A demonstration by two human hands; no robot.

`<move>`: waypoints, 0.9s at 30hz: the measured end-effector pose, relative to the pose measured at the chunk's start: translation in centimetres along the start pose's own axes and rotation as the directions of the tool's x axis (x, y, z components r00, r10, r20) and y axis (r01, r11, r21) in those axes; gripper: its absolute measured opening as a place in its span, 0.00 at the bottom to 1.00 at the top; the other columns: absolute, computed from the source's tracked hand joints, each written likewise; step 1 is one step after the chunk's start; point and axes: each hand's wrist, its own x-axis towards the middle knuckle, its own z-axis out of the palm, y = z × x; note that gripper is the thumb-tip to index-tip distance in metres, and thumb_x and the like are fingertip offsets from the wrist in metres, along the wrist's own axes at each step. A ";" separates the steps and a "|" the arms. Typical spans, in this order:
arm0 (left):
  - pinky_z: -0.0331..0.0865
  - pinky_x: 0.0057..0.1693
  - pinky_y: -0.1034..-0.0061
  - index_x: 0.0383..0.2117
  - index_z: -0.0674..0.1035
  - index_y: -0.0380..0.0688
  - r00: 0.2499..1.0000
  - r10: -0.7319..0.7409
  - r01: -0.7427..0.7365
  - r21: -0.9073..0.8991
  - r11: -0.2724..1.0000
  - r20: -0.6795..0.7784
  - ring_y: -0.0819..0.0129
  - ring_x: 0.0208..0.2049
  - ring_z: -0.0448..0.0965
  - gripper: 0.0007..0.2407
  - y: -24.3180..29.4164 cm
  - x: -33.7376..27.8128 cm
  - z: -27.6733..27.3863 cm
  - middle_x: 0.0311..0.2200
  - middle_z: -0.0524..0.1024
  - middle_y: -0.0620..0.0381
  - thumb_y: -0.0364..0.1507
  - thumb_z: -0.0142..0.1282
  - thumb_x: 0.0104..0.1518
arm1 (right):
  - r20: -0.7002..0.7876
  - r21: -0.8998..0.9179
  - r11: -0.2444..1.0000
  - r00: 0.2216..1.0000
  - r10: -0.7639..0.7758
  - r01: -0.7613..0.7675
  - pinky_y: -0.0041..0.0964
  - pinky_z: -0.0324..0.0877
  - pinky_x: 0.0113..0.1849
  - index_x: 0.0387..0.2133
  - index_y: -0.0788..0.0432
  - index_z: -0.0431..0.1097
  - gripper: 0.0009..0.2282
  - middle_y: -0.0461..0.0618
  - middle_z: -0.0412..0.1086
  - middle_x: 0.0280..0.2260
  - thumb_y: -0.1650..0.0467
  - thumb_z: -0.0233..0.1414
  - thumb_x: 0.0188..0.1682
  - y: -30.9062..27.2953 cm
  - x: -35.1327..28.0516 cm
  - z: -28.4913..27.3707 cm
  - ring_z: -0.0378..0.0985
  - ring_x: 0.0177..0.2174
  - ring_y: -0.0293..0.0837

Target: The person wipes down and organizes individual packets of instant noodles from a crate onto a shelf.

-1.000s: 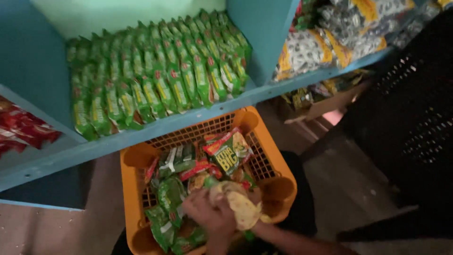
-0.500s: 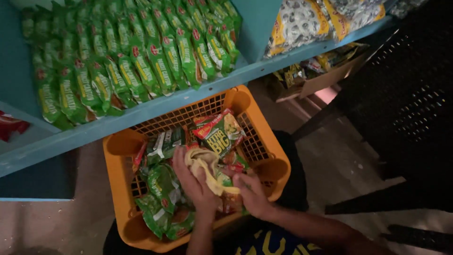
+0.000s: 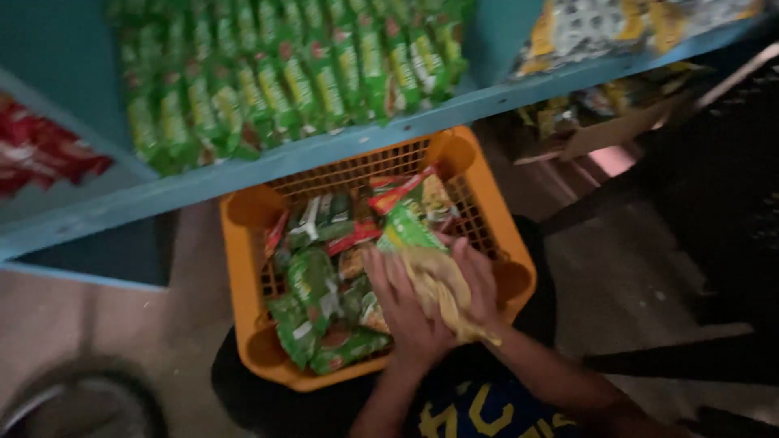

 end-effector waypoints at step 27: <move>0.75 0.42 0.63 0.69 0.55 0.40 0.724 -0.554 0.686 -0.512 0.517 0.410 0.53 0.48 0.79 0.31 -4.8 -0.5 -4.7 0.65 0.61 0.39 0.43 0.44 0.63 | -0.197 0.197 0.979 0.980 -0.021 0.061 0.55 0.69 0.57 0.57 0.63 0.60 0.31 0.61 0.66 0.54 0.49 0.36 0.55 -1.1 3.4 0.7 0.71 0.55 0.55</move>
